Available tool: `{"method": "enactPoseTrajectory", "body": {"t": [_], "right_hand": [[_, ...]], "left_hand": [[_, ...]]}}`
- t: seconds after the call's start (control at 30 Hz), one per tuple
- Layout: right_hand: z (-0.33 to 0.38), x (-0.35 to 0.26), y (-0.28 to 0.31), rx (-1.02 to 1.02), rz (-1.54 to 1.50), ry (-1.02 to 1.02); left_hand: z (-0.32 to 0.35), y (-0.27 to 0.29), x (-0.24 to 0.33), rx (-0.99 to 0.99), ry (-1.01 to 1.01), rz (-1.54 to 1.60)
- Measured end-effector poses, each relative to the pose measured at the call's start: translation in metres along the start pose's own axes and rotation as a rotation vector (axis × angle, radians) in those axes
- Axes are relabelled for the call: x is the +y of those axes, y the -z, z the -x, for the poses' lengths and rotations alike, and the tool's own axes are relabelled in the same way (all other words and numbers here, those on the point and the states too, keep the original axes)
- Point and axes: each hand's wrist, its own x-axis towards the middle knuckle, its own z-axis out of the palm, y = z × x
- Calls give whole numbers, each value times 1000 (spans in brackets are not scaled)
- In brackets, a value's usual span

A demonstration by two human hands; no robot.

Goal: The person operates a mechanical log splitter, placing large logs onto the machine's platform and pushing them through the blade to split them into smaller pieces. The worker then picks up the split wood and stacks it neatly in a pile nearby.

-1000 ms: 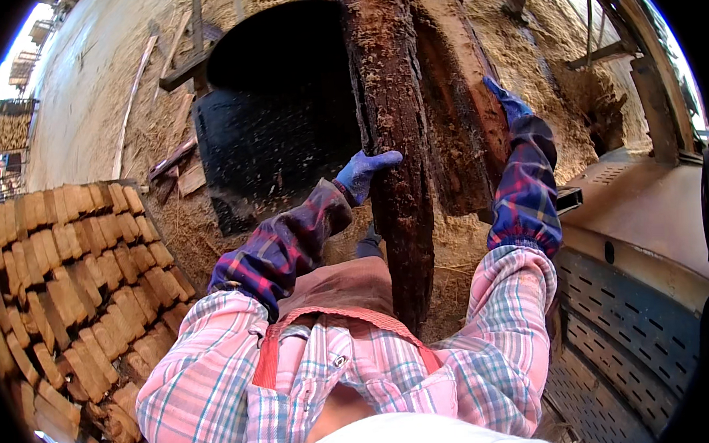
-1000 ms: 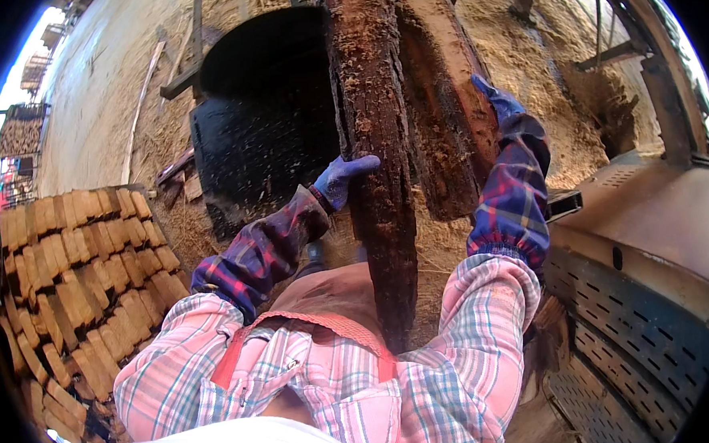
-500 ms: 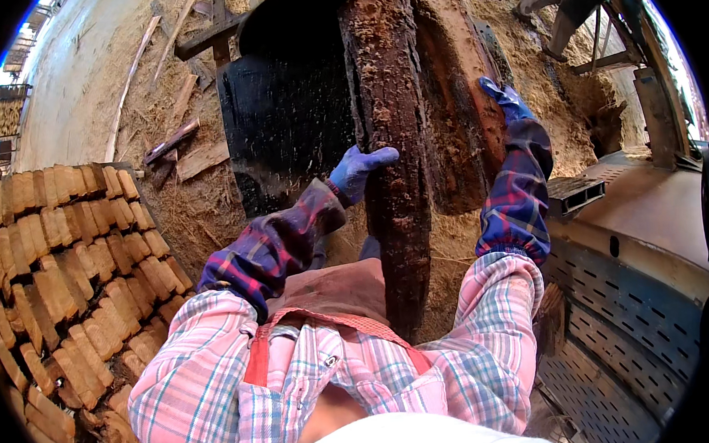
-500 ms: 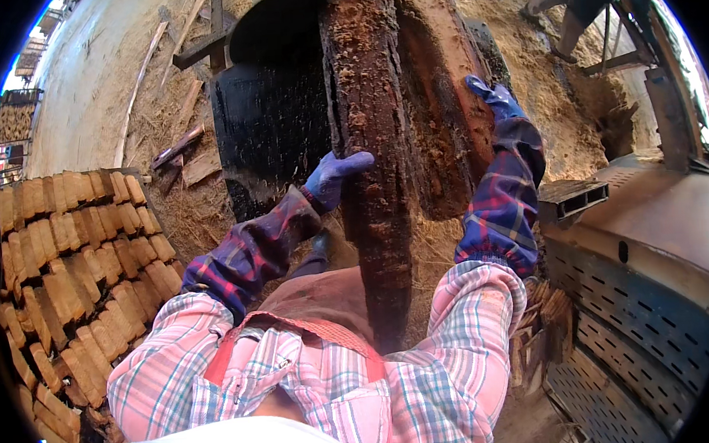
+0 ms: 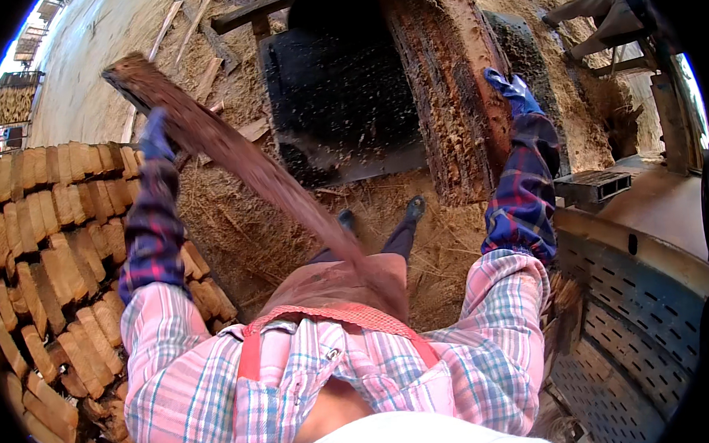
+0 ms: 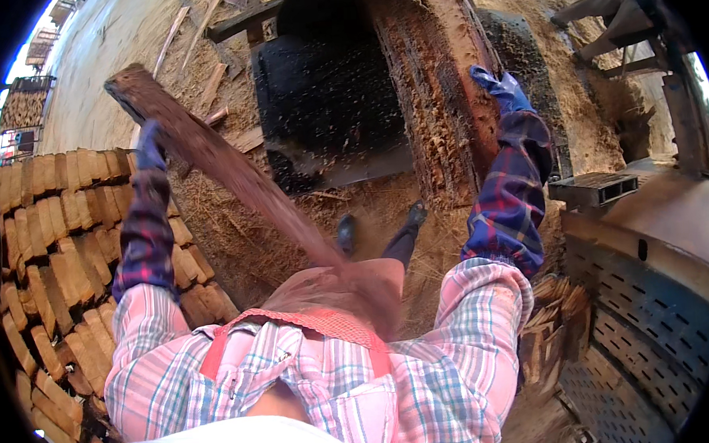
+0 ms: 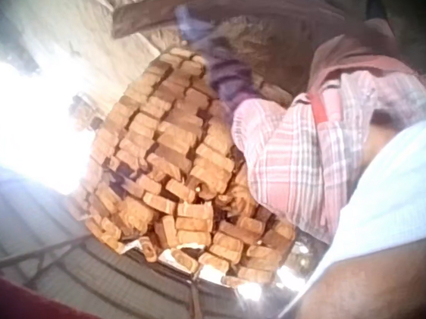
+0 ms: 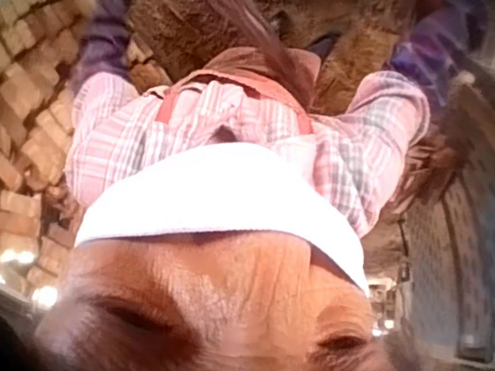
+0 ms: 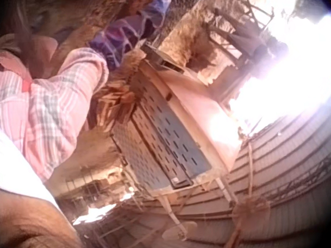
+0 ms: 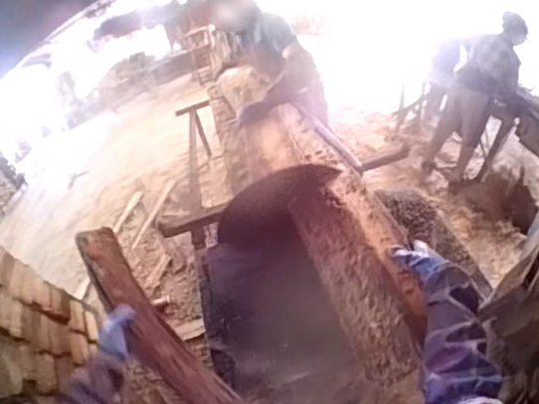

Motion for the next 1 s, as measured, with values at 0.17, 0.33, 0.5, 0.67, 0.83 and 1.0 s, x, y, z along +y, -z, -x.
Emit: {"method": "enactPoseTrajectory", "body": {"t": [0.17, 0.33, 0.5, 0.67, 0.83, 1.0], "right_hand": [[42, 57, 3, -238, 1020, 393], [100, 216, -43, -365, 540, 236], [160, 273, -61, -349, 588, 164], [259, 176, 8, -407, 652, 28], [437, 201, 197, 214, 1161, 356], [603, 238, 301, 656, 494, 585]], "left_hand": [[41, -88, -45, -748, -269, -386], [146, -104, -66, -913, -313, -1268], [168, -61, -85, -891, -61, -796], [271, -98, -171, -1057, -265, -381], [376, -157, -192, -1272, 1193, 226], [550, -259, -265, -1610, 1205, 18]]}}
